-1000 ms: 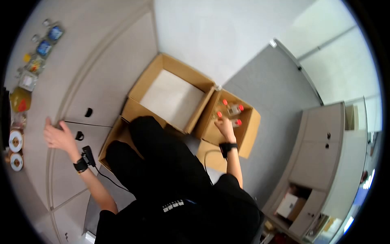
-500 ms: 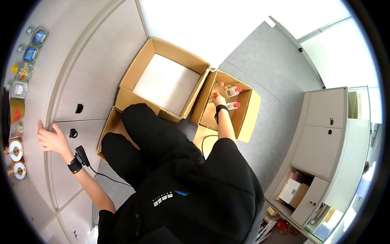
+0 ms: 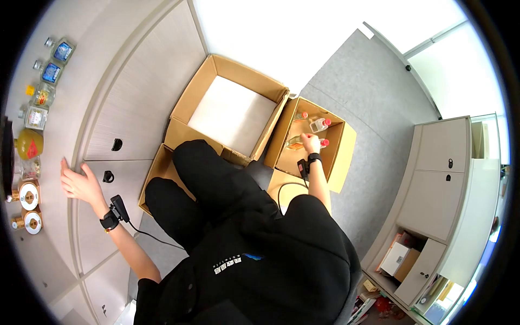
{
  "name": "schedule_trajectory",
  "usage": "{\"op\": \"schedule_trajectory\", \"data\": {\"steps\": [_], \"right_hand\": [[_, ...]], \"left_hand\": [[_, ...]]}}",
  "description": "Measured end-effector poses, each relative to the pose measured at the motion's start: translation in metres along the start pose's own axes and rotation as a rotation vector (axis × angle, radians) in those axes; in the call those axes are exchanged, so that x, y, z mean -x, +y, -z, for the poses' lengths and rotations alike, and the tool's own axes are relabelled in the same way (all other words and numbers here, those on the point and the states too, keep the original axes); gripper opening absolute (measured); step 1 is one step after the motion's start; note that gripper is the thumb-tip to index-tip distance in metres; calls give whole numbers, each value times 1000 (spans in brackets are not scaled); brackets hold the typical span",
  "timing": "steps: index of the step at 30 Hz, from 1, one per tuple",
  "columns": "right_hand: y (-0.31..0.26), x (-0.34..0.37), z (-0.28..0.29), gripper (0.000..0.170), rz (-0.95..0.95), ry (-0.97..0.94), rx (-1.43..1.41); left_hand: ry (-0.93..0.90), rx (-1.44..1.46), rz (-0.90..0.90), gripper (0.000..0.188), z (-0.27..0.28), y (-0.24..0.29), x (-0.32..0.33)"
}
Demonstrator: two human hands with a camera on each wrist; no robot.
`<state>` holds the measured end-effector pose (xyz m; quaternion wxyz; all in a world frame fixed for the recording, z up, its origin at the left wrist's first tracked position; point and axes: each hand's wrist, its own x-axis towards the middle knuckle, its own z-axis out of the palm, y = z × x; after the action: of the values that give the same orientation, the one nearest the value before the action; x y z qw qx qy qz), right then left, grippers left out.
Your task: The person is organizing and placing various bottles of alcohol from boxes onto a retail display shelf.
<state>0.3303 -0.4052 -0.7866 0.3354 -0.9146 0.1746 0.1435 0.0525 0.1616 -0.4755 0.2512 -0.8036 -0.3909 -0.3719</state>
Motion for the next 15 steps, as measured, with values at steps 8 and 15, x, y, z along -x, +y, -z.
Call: {"op": "schedule_trajectory", "data": {"steps": [8,15], "right_hand": [[-106,79,94,24,242,171,-164],[-222,157,96,23,420,-316,-520]], "left_hand": [[-134,456,20,47,42,41,-1],[-788,1162,-290,58,83,162,33]]}}
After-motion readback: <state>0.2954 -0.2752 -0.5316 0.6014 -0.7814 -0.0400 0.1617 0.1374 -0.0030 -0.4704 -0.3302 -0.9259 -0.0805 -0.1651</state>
